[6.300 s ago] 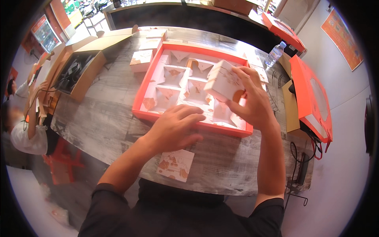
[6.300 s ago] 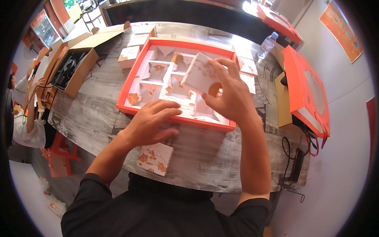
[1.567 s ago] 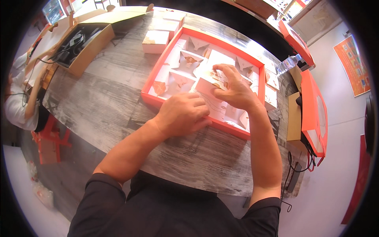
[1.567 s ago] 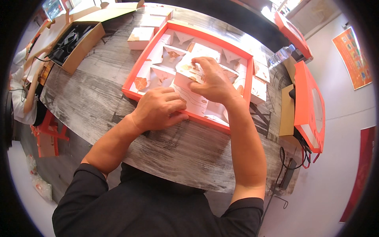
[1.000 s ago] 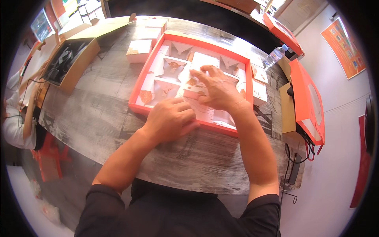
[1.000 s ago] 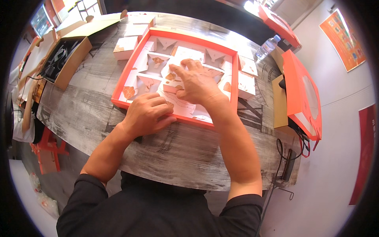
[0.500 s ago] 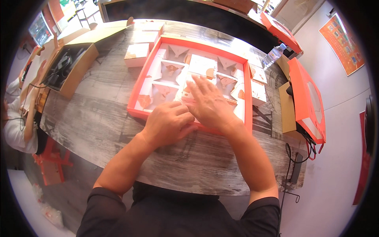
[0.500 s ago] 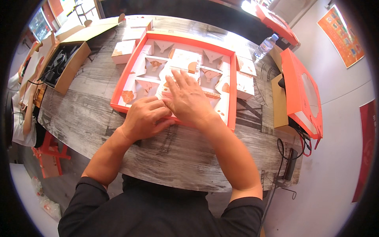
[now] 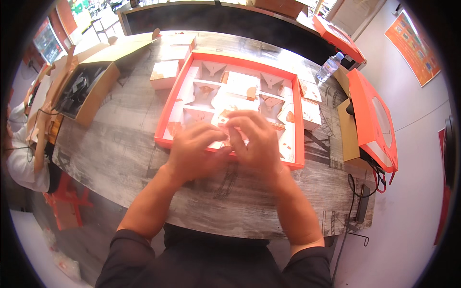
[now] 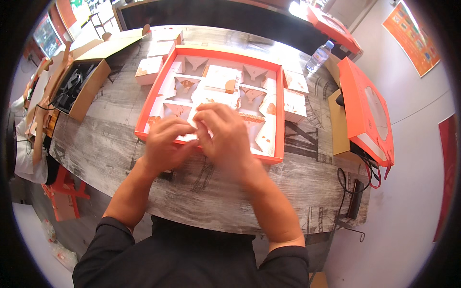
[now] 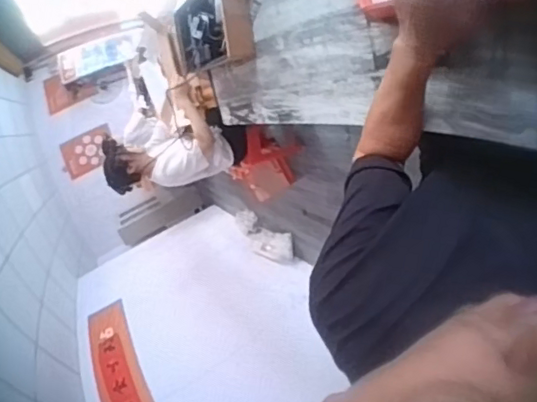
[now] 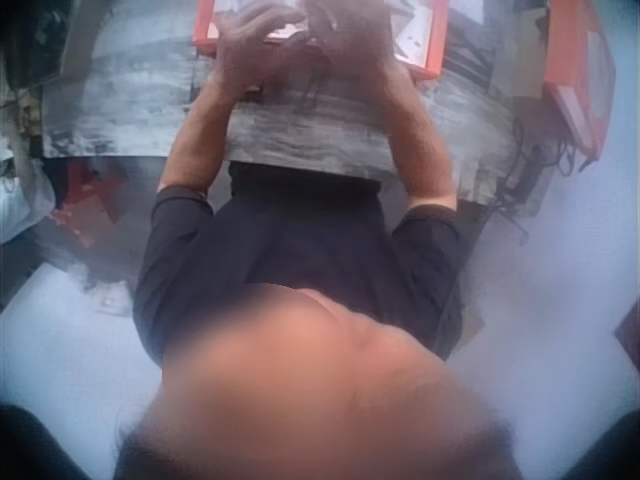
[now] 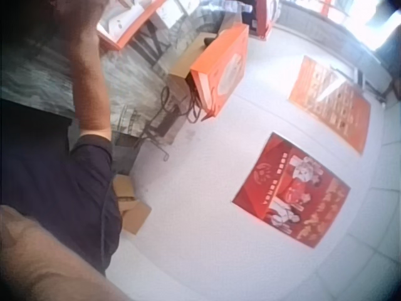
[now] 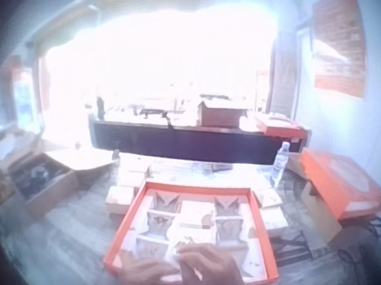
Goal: The person assembles cardboard boxes by hand, folding and tucking the flaps one by one, then places the finished boxes into a larger tray.
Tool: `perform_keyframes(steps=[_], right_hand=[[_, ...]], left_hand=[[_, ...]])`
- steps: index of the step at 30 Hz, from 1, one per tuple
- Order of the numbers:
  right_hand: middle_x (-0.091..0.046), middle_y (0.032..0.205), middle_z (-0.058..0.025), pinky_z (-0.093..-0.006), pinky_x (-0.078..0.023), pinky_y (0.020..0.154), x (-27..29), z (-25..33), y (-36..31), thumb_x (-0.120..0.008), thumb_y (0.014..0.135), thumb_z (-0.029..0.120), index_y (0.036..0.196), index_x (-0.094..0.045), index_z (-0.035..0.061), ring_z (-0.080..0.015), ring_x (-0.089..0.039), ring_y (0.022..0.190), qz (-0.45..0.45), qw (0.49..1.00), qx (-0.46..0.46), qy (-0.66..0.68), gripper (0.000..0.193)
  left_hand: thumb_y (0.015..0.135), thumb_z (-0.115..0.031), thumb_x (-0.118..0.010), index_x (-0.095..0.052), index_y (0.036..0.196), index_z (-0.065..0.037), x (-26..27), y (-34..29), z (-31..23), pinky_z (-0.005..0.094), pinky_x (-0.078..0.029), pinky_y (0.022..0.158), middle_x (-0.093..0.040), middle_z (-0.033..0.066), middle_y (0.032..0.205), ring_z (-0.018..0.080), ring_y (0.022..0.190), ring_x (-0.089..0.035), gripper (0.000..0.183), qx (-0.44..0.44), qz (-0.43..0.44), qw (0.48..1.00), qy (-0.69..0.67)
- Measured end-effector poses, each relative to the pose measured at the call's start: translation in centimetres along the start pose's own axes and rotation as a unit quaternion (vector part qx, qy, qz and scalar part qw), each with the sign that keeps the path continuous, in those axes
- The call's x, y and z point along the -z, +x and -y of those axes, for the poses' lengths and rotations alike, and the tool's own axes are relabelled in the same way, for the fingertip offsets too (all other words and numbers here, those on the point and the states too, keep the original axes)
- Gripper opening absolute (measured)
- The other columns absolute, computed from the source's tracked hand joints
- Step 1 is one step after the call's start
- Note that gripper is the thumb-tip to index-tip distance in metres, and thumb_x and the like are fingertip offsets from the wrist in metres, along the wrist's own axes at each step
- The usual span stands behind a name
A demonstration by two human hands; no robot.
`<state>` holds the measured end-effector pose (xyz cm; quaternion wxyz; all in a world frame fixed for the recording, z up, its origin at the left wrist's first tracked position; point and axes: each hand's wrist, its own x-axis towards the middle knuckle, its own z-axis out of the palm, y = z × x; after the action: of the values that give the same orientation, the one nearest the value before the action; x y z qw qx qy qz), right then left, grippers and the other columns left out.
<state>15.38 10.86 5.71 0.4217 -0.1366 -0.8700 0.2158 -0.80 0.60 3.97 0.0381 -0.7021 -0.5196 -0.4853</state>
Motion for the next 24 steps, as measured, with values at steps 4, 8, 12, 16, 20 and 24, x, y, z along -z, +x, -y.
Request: perform_keyframes(steps=[4, 8, 12, 16, 20, 24], right_hand=[[-0.069, 0.096, -0.0126, -0.0388, -0.056, 0.072, -1.9, 4.1, -0.6, -0.070, 0.087, 0.001, 0.097, -0.065, 0.0041, -0.0306, -0.069, 0.085, -0.122, 0.988, 0.051, 0.078, 0.012], [-0.067, 0.093, -0.0111, -0.0390, -0.056, 0.070, -5.7, 5.7, -1.9, -0.069, 0.086, 0.001, 0.099, -0.065, 0.0052, -0.0298, -0.069, 0.084, -0.070, 0.982, 0.029, 0.173, 0.014], [-0.064, 0.086, -0.0081, -0.0419, -0.055, 0.066, -10.8, 7.6, -3.0, -0.077, 0.080, 0.008, 0.090, -0.061, 0.0067, -0.0302, -0.067, 0.078, 0.050, 0.971, 0.046, 0.228, 0.019], [-0.061, 0.086, -0.0104, -0.0439, -0.054, 0.069, -13.4, 7.2, -5.2, -0.077, 0.083, 0.018, 0.090, -0.058, 0.0076, -0.0326, -0.066, 0.079, 0.145, 0.954, 0.094, 0.246, 0.023], [-0.063, 0.088, -0.0096, -0.0451, -0.055, 0.072, -13.7, 6.8, -6.2, -0.077, 0.084, 0.019, 0.093, -0.060, 0.0085, -0.0336, -0.067, 0.082, 0.193, 0.935, 0.098, 0.282, 0.022], [-0.064, 0.091, -0.0096, -0.0463, -0.055, 0.076, -14.4, 6.6, -6.2, -0.077, 0.084, 0.018, 0.097, -0.063, 0.0089, -0.0346, -0.067, 0.087, 0.197, 0.923, 0.071, 0.322, 0.021]], left_hand=[[0.074, -0.020, -0.088, -0.070, 0.103, -0.004, 3.2, 1.1, 0.9, 0.0349, -0.057, 0.080, -0.070, 0.0113, 0.099, 0.0256, 0.090, -0.069, 0.038, -0.062, -0.134, 0.989, 0.009], [0.087, -0.014, -0.079, -0.069, 0.111, -0.003, 4.7, 0.7, 4.9, 0.0299, -0.054, 0.083, -0.069, 0.0085, 0.103, 0.0182, 0.093, -0.067, 0.028, 0.047, -0.240, 0.968, -0.057], [0.097, -0.008, -0.068, -0.068, 0.115, -0.001, 6.9, 0.7, 8.5, 0.0259, -0.051, 0.084, -0.068, 0.0080, 0.110, 0.0121, 0.098, -0.064, 0.019, 0.231, -0.230, 0.939, -0.107], [0.091, -0.017, -0.073, -0.071, 0.118, -0.006, 6.9, 5.6, 13.7, 0.0341, -0.052, 0.092, -0.068, 0.0120, 0.117, 0.0238, 0.110, -0.065, 0.030, 0.187, -0.139, 0.967, 0.098], [0.091, -0.033, -0.071, -0.069, 0.131, -0.013, 6.4, 9.8, 22.2, 0.0455, -0.043, 0.111, -0.061, 0.0205, 0.139, 0.0377, 0.129, -0.057, 0.044, 0.098, -0.005, 0.954, 0.282], [0.094, -0.041, -0.066, -0.060, 0.145, -0.021, 5.5, 11.1, 27.6, 0.0466, -0.034, 0.119, -0.049, 0.0215, 0.154, 0.0411, 0.144, -0.042, 0.055, 0.194, 0.113, 0.910, 0.349]])
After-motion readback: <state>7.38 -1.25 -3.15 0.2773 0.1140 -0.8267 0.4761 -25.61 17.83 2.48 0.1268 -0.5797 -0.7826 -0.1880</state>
